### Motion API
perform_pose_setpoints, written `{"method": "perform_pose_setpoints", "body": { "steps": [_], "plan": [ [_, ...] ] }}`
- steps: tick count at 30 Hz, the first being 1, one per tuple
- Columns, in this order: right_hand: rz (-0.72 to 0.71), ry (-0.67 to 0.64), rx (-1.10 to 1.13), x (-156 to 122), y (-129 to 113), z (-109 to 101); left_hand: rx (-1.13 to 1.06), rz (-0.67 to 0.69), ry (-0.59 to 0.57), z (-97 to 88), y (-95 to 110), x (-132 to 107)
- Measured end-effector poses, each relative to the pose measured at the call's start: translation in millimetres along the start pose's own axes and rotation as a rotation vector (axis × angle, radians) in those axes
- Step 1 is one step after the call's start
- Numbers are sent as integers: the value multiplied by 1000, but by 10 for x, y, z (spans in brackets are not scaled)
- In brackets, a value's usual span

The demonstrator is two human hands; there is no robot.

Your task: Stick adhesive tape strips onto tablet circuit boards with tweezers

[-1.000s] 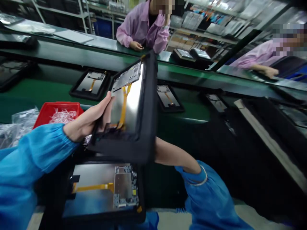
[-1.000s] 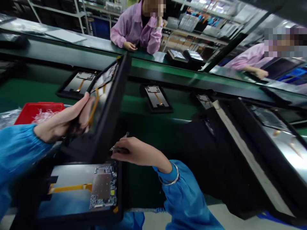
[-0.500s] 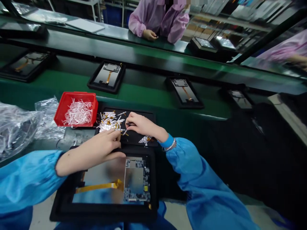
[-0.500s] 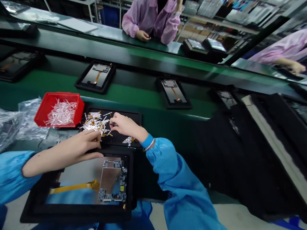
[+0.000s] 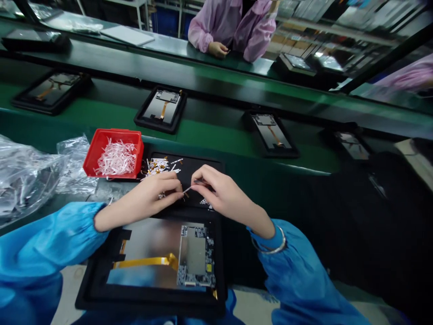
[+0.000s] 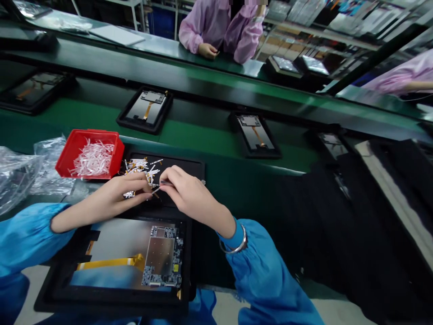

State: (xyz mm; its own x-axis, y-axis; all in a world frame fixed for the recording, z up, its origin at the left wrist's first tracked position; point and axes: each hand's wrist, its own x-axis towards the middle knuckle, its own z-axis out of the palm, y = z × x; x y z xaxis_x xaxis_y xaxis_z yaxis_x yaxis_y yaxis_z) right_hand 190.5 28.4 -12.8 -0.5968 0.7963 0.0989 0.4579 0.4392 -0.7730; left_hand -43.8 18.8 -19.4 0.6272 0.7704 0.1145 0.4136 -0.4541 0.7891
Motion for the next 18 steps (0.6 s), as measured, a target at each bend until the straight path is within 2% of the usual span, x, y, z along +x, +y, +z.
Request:
{"method": "perform_pose_setpoints", "body": {
  "steps": [3, 5, 8, 11, 13, 16, 18],
  "plan": [
    [31, 167, 405, -60, -93, 127, -131, -29, 46, 14, 80, -25],
    [73, 227, 619, -81, -159, 223, -223, -46, 86, 18, 140, -44],
    [13, 294, 710, -105, -228, 340, -341, -91, 141, 30, 235, -73],
    [-156, 428, 537, -148, -236, 379, -410, -146, 146, 61, 311, -101],
    [-275, 474, 289, -186, -230, 348, -419, -174, 127, 89, 345, -117],
    [-384, 416, -153, -247, -236, 240, -359, -193, 106, 107, 377, -149],
    [-396, 345, -348, -293, -241, 164, -272, -197, 115, 56, 385, -190]
  ]
}}
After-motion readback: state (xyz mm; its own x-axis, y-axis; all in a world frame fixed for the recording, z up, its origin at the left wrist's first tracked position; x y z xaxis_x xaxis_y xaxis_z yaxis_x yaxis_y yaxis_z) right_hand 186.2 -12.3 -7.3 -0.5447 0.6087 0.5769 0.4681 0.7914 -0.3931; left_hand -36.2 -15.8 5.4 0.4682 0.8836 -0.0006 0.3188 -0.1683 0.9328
